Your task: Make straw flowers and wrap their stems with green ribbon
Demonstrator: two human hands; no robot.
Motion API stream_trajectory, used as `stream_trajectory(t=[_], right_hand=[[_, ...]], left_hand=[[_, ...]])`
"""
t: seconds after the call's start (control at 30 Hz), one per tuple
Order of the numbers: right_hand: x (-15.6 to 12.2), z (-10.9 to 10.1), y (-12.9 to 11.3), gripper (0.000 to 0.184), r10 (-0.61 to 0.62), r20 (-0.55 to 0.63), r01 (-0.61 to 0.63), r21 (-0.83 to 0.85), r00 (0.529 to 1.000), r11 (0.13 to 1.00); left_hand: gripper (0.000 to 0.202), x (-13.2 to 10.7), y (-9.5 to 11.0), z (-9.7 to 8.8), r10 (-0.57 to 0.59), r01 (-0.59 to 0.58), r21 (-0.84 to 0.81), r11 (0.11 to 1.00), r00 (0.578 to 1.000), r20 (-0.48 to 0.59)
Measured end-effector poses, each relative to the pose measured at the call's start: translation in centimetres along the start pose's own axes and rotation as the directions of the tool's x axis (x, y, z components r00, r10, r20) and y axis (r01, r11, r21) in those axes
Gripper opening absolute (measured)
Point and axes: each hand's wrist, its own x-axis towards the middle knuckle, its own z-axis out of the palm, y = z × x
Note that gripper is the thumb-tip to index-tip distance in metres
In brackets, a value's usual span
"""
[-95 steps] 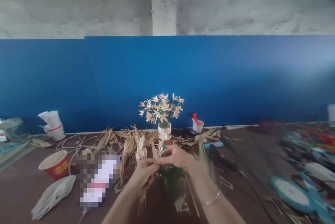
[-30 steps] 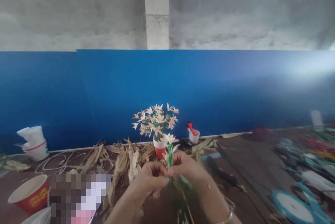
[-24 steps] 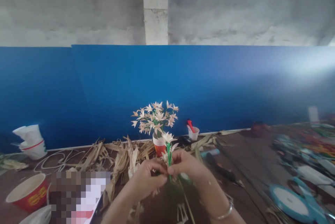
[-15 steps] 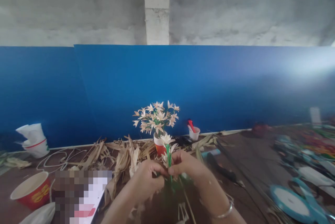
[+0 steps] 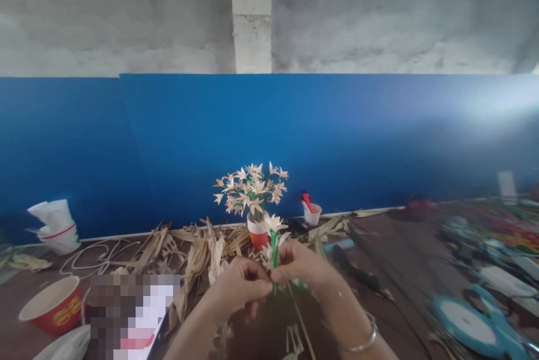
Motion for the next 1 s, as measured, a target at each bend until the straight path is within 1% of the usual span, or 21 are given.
stream_trajectory(t=[0.1, 0.17, 0.23, 0.3, 0.37, 0.43, 0.47, 0.5, 0.53, 0.57, 0.6, 0.63, 0.67, 0.7, 0.73, 0.77, 0.83, 0.9, 0.97, 1.0], right_hand=[[0.0, -0.2, 0.2, 0.03, -0.02, -0.018, 0.021, 0.001, 1.0, 1.0], [0.2, -0.3, 0.5, 0.032, -0.018, -0.031, 0.018, -0.012, 0.999, 1.0], [0.4, -0.3, 0.5, 0.032, -0.003, -0.084, -0.002, -0.06, 0.996, 0.998], [0.6, 0.1, 0.3, 0.028, 0.009, -0.192, -0.037, -0.146, 0.981, 0.989], [0.7, 0.7, -0.1, 0.022, 0.008, -0.303, -0.089, -0.255, 0.953, 0.963], [0.9, 1.4, -0.5, 0.02, -0.014, -0.388, -0.137, -0.359, 0.922, 0.923], [1.0, 1.7, -0.6, 0.02, -0.034, -0.418, -0.149, -0.397, 0.908, 0.906], [1.0, 1.9, -0.6, 0.02, -0.06, -0.445, -0.15, -0.422, 0.893, 0.894], [1.1, 2.0, -0.6, 0.02, -0.084, -0.467, -0.143, -0.429, 0.88, 0.892], [1.2, 1.9, -0.5, 0.02, -0.099, -0.477, -0.124, -0.414, 0.873, 0.902], [1.2, 1.7, -0.3, 0.02, -0.102, -0.47, -0.092, -0.373, 0.877, 0.923], [1.3, 1.5, -0.1, 0.021, -0.092, -0.44, -0.051, -0.304, 0.893, 0.951], [1.3, 1.2, 0.2, 0.024, -0.073, -0.384, -0.01, -0.212, 0.92, 0.977], [1.3, 0.8, 0.5, 0.027, -0.058, -0.308, 0.027, -0.104, 0.949, 0.994], [1.3, 0.5, 0.8, 0.029, -0.054, -0.227, 0.057, 0.008, 0.972, 0.998], [1.3, 0.2, 1.2, 0.031, -0.06, -0.153, 0.077, 0.109, 0.986, 0.991], [1.3, 0.0, 1.8, 0.034, -0.081, -0.033, 0.087, 0.248, 0.996, 0.965], [1.3, 0.0, 2.5, 0.033, -0.088, 0.064, 0.064, 0.309, 0.994, 0.949], [1.5, 0.1, 3.2, 0.03, -0.077, 0.143, 0.026, 0.332, 0.987, 0.943], [1.6, 0.2, 3.5, 0.029, -0.078, 0.159, 0.019, 0.344, 0.984, 0.939]], left_hand=[[0.014, 0.1, -0.2, -0.1, -0.002, 0.006, -0.145, 0.989, 1.0, 0.03], [0.018, 0.2, -0.3, 0.0, -0.004, 0.008, -0.162, 0.987, 1.0, 0.024], [0.019, 0.4, -0.4, 0.0, 0.008, -0.012, -0.09, 0.996, 0.999, -0.04], [0.02, 0.7, -0.7, 0.1, 0.071, -0.059, 0.076, 0.995, 0.984, -0.163], [0.02, 1.1, -1.0, 0.2, 0.206, -0.112, 0.311, 0.944, 0.935, -0.288], [0.017, 1.4, -1.4, 0.3, 0.348, -0.125, 0.521, 0.844, 0.868, -0.355], [0.016, 1.6, -1.5, 0.4, 0.408, -0.124, 0.589, 0.798, 0.832, -0.377], [0.016, 1.8, -1.6, 0.5, 0.449, -0.122, 0.625, 0.771, 0.801, -0.397], [0.016, 1.9, -1.6, 0.5, 0.465, -0.131, 0.623, 0.771, 0.784, -0.412], [0.017, 2.0, -1.6, 0.6, 0.453, -0.15, 0.58, 0.801, 0.785, -0.422], [0.019, 2.0, -1.5, 0.5, 0.401, -0.169, 0.491, 0.855, 0.815, -0.418], [0.02, 2.0, -1.4, 0.5, 0.329, -0.182, 0.365, 0.913, 0.858, -0.395], [0.022, 1.9, -1.2, 0.4, 0.246, -0.175, 0.218, 0.96, 0.901, -0.358], [0.023, 1.8, -1.1, 0.3, 0.178, -0.166, 0.064, 0.984, 0.936, -0.304], [0.025, 1.6, -0.9, 0.2, 0.133, -0.156, -0.08, 0.984, 0.96, -0.246], [0.027, 1.4, -0.8, 0.0, 0.112, -0.151, -0.201, 0.968, 0.975, -0.19], [0.03, 1.0, -0.5, -0.2, 0.123, -0.143, -0.369, 0.918, 0.989, -0.077], [0.03, 0.8, -0.4, -0.3, 0.127, -0.11, -0.462, 0.88, 0.992, 0.006], [0.031, 0.8, -0.5, -0.3, 0.109, -0.078, -0.531, 0.844, 0.994, 0.027], [0.031, 0.9, -0.6, -0.2, 0.101, -0.067, -0.559, 0.826, 0.994, 0.03]])
